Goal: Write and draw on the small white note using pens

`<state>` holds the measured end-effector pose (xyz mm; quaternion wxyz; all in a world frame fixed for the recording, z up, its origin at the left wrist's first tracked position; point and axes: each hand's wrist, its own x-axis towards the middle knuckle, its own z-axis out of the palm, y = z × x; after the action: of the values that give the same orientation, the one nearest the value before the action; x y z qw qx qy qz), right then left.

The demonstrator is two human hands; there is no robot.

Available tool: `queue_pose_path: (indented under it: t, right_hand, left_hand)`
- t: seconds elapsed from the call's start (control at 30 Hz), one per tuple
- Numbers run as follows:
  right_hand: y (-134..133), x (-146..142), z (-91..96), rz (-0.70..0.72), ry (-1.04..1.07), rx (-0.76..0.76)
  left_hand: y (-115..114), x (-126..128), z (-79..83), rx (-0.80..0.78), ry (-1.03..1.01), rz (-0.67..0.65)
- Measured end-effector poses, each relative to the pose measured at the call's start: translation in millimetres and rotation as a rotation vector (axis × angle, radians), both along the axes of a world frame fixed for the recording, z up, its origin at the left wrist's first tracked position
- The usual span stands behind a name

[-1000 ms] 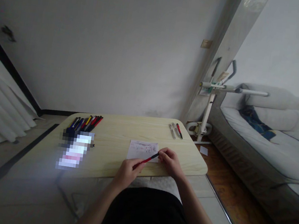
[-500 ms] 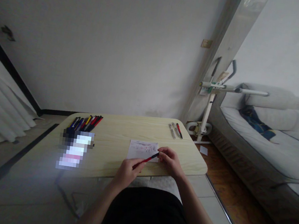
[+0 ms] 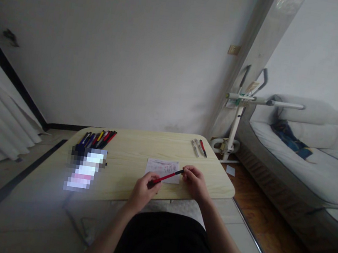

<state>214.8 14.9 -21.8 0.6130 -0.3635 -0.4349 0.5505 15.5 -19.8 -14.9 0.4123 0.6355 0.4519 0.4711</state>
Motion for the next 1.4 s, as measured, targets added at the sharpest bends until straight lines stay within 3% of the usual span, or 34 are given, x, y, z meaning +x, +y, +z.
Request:
queue_pose_path:
  t: [1.07, 1.4]
  right_hand:
    - [-5.3, -1.8, 2.0, -0.087, -0.359, 0.096]
    - [-2.7, -1.7, 1.0, -0.003, -0.179, 0.051]
  left_hand:
    - [-3.6, -1.1, 5.0, -0.014, 0.025, -0.023]
    - [-2.2, -1.3, 6.0, -0.036, -0.018, -0.022]
